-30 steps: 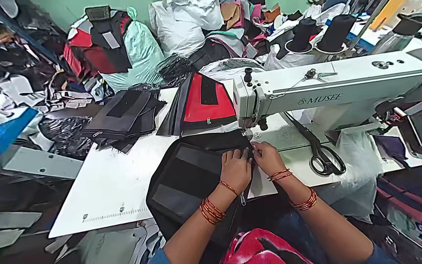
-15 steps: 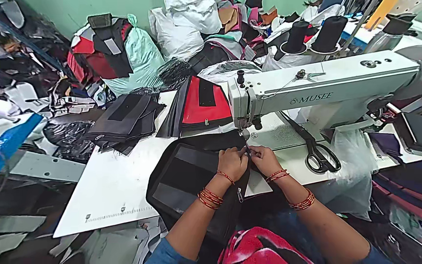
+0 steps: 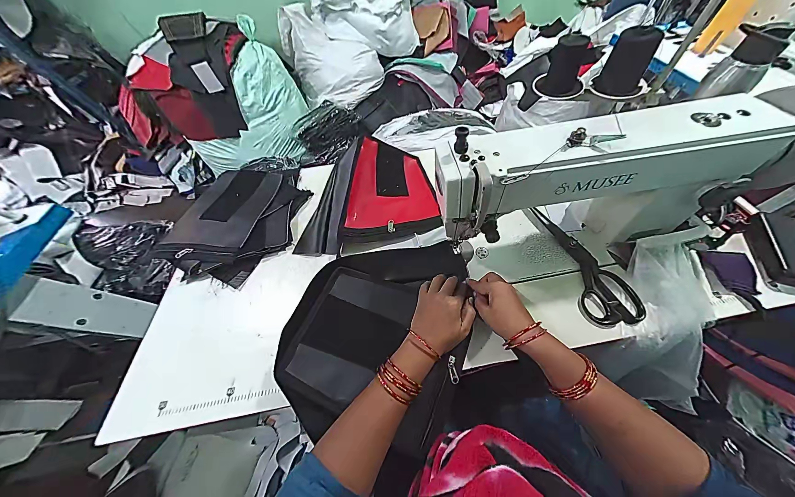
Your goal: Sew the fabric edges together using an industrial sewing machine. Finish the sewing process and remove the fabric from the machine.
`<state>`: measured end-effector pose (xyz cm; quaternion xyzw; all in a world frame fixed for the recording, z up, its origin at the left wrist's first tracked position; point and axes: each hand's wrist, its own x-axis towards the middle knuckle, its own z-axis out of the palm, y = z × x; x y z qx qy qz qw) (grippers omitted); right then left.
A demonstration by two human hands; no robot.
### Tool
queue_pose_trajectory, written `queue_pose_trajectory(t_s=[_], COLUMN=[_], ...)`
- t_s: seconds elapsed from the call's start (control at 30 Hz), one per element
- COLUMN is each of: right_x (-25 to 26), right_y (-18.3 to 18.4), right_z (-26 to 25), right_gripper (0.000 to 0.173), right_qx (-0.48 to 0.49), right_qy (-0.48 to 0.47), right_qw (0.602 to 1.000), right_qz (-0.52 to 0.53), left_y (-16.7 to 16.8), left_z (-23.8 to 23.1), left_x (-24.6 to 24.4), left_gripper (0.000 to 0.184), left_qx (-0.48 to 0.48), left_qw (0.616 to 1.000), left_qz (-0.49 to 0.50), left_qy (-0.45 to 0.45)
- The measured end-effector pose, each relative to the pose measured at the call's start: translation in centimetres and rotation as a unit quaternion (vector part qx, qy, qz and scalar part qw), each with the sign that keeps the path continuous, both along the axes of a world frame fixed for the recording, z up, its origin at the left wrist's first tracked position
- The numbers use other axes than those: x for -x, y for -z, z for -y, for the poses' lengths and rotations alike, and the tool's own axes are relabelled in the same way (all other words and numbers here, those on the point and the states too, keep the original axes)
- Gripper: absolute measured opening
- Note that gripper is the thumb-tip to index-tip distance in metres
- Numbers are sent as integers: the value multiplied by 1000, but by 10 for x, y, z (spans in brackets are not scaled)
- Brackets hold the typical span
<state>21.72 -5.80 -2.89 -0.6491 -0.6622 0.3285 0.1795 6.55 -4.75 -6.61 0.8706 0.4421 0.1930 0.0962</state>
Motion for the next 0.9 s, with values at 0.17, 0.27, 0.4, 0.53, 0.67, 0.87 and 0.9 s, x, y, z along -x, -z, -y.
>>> queue_pose_trajectory(t_s=[0.17, 0.27, 0.4, 0.53, 0.67, 0.87, 0.9], right_x=[6, 14, 20, 16, 5, -5, -6], right_y=[-5, -10, -17, -13, 6, 15, 16], right_z=[0, 0, 1, 2, 7, 2, 1], right_gripper=[39, 38, 32, 29, 37, 44, 44], right_qx=[24, 58, 87, 77, -31, -1, 6], right_qy=[-36, -68, -75, -56, 14, 62, 64], right_qw=[998, 989, 981, 988, 999, 993, 992], right_qz=[49, 120, 157, 124, 9, -102, -112], left_y=[-1, -20, -33, -37, -26, -1, 0], left_z=[2, -5, -32, -47, -33, -16, -16], left_x=[4, 8, 4, -9, -1, 2, 1], left_gripper=[43, 37, 46, 49, 35, 37, 39], left_qx=[-10, 59, 88, 104, 108, 52, 43], left_qw=[999, 997, 996, 984, 993, 997, 998], left_qz=[25, 46, -12, -130, -37, 50, 43], left_qy=[21, 6, 5, 68, -7, -14, -13])
